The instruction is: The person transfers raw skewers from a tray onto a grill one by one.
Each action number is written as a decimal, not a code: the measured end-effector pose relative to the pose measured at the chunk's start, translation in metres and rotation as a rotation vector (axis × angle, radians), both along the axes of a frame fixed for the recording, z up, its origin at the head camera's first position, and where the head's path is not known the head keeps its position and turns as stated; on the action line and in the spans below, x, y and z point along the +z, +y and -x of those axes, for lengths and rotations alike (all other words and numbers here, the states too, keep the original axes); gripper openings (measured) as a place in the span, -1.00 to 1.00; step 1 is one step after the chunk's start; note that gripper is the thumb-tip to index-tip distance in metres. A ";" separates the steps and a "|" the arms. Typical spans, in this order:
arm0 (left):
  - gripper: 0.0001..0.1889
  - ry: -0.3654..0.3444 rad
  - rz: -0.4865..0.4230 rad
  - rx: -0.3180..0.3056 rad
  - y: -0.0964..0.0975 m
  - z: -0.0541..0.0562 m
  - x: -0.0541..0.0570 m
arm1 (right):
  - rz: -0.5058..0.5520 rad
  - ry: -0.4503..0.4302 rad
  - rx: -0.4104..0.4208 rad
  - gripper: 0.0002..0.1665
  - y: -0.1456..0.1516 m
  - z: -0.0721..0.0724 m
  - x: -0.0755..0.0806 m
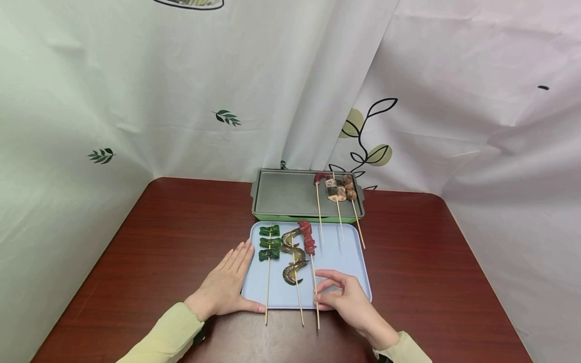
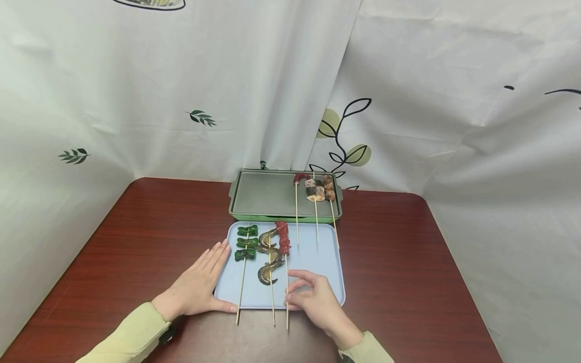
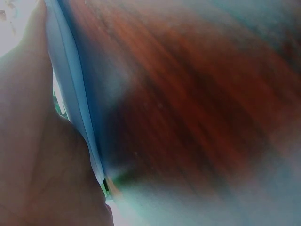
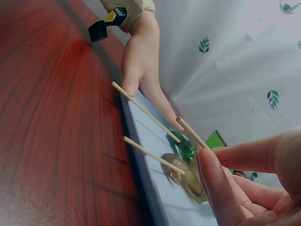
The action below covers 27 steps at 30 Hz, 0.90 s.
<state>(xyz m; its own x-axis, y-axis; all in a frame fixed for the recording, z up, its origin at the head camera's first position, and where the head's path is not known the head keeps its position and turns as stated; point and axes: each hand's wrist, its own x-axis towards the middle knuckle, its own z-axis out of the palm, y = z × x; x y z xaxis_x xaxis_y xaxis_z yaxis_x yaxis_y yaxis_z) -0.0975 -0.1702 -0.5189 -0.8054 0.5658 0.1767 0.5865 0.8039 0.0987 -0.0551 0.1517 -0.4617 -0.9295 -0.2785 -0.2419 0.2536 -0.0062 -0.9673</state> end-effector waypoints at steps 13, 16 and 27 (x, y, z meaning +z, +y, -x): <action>0.47 -0.096 0.036 0.005 0.005 -0.004 0.025 | -0.012 0.074 0.061 -0.29 -0.002 0.003 0.016; 0.47 -0.108 0.054 0.010 0.006 -0.004 0.027 | -0.041 0.102 0.068 -0.30 -0.003 0.006 0.023; 0.47 -0.113 0.055 0.009 0.006 -0.004 0.027 | -0.073 0.183 0.058 -0.34 -0.001 0.028 0.050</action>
